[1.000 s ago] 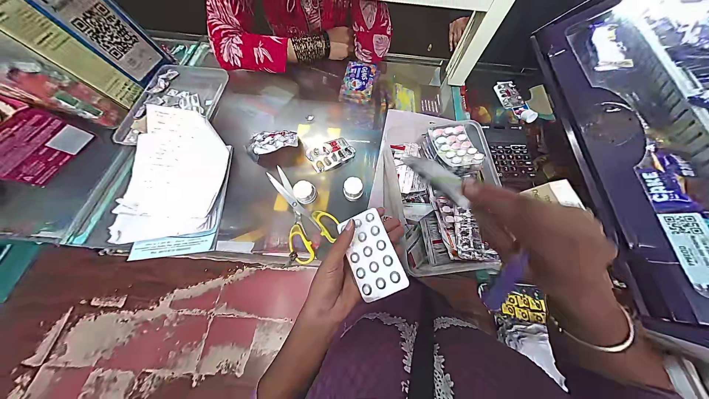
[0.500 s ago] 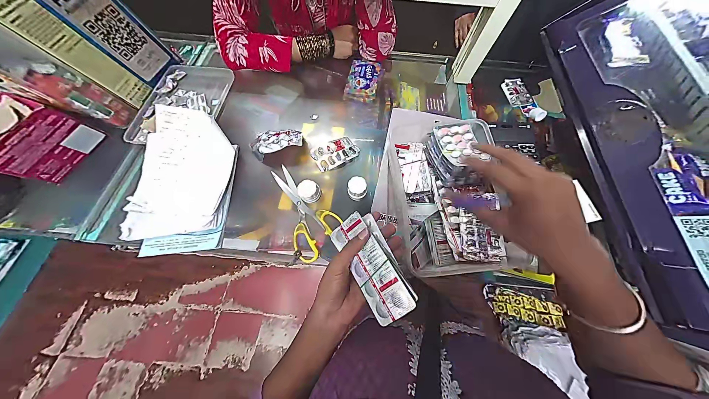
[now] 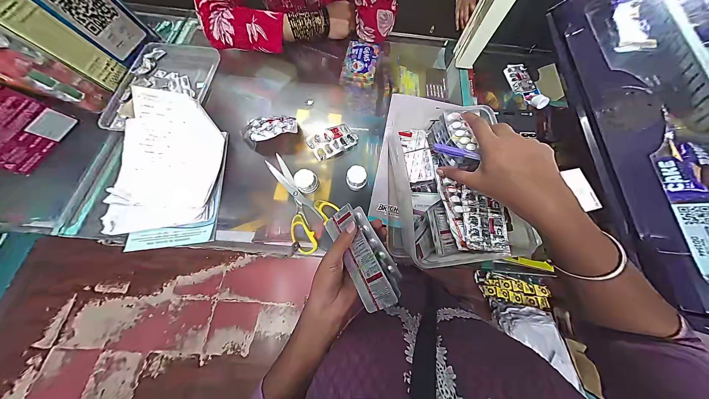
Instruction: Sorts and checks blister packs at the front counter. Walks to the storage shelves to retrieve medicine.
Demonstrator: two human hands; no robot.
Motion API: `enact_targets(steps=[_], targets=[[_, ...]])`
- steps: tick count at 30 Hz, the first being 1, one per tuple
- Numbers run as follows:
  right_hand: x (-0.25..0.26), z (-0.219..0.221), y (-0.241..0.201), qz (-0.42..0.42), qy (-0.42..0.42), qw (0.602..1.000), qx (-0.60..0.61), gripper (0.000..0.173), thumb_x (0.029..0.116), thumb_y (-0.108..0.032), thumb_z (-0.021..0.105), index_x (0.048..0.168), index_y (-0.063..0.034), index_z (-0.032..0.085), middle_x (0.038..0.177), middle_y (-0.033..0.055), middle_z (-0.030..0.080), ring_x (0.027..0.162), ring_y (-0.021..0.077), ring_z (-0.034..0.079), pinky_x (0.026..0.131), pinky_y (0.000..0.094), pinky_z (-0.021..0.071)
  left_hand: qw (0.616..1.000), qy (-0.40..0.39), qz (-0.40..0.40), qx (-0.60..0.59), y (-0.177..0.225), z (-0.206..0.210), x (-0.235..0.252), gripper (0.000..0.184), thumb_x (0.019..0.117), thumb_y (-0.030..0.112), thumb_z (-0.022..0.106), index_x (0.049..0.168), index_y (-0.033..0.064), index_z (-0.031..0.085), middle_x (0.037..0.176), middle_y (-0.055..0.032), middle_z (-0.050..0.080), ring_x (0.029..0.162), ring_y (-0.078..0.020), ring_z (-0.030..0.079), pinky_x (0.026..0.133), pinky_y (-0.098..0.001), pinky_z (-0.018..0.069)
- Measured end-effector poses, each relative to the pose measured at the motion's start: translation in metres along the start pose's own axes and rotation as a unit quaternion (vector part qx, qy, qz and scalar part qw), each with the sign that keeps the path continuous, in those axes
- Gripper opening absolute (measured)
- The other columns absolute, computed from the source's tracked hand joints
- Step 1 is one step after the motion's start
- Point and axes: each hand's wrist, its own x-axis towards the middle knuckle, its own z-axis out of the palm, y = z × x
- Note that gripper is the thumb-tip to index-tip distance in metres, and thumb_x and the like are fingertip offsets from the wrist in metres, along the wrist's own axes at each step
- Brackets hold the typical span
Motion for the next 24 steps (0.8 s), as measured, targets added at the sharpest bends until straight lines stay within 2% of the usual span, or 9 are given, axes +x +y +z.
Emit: enact_targets(steps=[6, 9, 12, 13, 16, 18, 20, 22, 24], targets=[[-0.003, -0.012, 0.027, -0.045, 0.041, 0.987, 0.15, 0.072, 0.0863, -0.043, 0.08, 0.147, -0.0143, 0.053, 0.108, 0.0265, 0.067, 0.092, 0.0489, 0.065, 0.07, 0.0682, 0.047, 0.997, 0.049, 0.02, 0.055, -0.001, 0.002, 0.0, 0.024, 0.1065, 0.017, 0.041, 0.108, 0.0069, 0.062, 0.095, -0.0101, 0.076, 0.083, -0.0178, 0.076, 0.073, -0.0331, 0.0647], [-0.007, -0.014, 0.041, -0.066, 0.062, 0.966, 0.242, 0.061, 0.0862, -0.039, 0.077, 0.141, -0.017, 0.059, 0.111, 0.0167, 0.07, 0.087, 0.0308, 0.065, 0.068, 0.0543, 0.0477, 0.997, 0.044, 0.02, 0.056, -0.001, 0.002, -0.001, 0.023, 0.105, 0.018, 0.044, 0.105, 0.0082, 0.064, 0.093, -0.0089, 0.076, 0.082, -0.017, 0.076, 0.073, -0.0327, 0.0647], [-0.018, -0.014, 0.057, -0.039, 0.077, 0.937, 0.34, 0.066, 0.0818, -0.041, 0.078, 0.141, -0.0193, 0.059, 0.096, -0.0001, 0.066, 0.059, 0.0034, 0.047, 0.051, 0.0241, 0.0385, 0.998, 0.026, 0.015, 0.055, -0.001, 0.003, -0.002, 0.022, 0.1035, 0.019, 0.047, 0.104, 0.0083, 0.066, 0.092, -0.0101, 0.076, 0.082, -0.0171, 0.076, 0.074, -0.0324, 0.0646], [-0.028, -0.015, 0.062, -0.036, 0.089, 0.923, 0.373, 0.068, 0.0805, -0.041, 0.077, 0.141, -0.0185, 0.057, 0.096, -0.0062, 0.067, 0.057, -0.0042, 0.046, 0.049, 0.015, 0.0391, 0.998, 0.026, 0.015, 0.061, -0.001, 0.004, -0.002, 0.024, 0.1043, 0.02, 0.045, 0.103, 0.0087, 0.066, 0.091, -0.0098, 0.076, 0.081, -0.0167, 0.076, 0.073, -0.0318, 0.0645], [-0.076, -0.015, 0.081, -0.012, 0.161, 0.896, 0.414, 0.074, 0.0775, -0.047, 0.079, 0.139, -0.0137, 0.055, 0.103, -0.0179, 0.065, 0.071, -0.0146, 0.053, 0.061, 0.0062, 0.0457, 0.994, 0.044, 0.03, 0.096, -0.001, 0.008, -0.003, 0.034, 0.1092, 0.026, 0.035, 0.104, 0.0083, 0.063, 0.085, -0.0067, 0.074, 0.076, -0.0139, 0.075, 0.068, -0.0283, 0.0638], [-0.114, -0.01, 0.095, 0.016, 0.191, 0.896, 0.4, 0.08, 0.0788, -0.047, 0.079, 0.141, -0.0055, 0.052, 0.116, -0.0123, 0.066, 0.092, -0.0134, 0.059, 0.079, 0.0084, 0.0505, 0.992, 0.058, 0.032, 0.109, -0.001, 0.009, 0.001, 0.037, 0.1102, 0.03, 0.032, 0.104, 0.0084, 0.062, 0.082, -0.0052, 0.072, 0.073, -0.013, 0.074, 0.065, -0.0277, 0.0633], [-0.145, -0.002, 0.106, 0.039, 0.187, 0.907, 0.376, 0.084, 0.0798, -0.035, 0.079, 0.143, 0.0085, 0.046, 0.129, 0.0066, 0.063, 0.11, -0.0049, 0.06, 0.092, 0.0136, 0.0517, 0.991, 0.06, 0.033, 0.117, -0.001, 0.009, 0.005, 0.041, 0.1104, 0.034, 0.029, 0.103, 0.0086, 0.06, 0.081, -0.0052, 0.071, 0.072, -0.0133, 0.073, 0.064, -0.0282, 0.0631], [-0.169, 0.008, 0.11, 0.076, 0.161, 0.929, 0.323, 0.084, 0.0817, -0.034, 0.08, 0.144, 0.0102, 0.046, 0.132, 0.0197, 0.062, 0.114, 0.0041, 0.061, 0.097, 0.0207, 0.051, 0.993, 0.053, 0.036, 0.101, -0.001, 0.009, 0.011, 0.046, 0.1108, 0.038, 0.027, 0.1, 0.0083, 0.06, 0.08, -0.0058, 0.07, 0.072, -0.014, 0.072, 0.064, -0.0288, 0.0628], [-0.182, 0.018, 0.107, 0.118, 0.128, 0.948, 0.268, 0.084, 0.0816, -0.035, 0.08, 0.146, 0.007, 0.047, 0.128, 0.0282, 0.063, 0.109, 0.0235, 0.066, 0.093, 0.0398, 0.0537, 0.996, 0.034, 0.041, 0.071, 0.0, 0.009, 0.019, 0.048, 0.1106, 0.04, 0.027, 0.099, 0.0073, 0.06, 0.079, -0.007, 0.068, 0.071, -0.0159, 0.072, 0.064, -0.0307, 0.0626]])
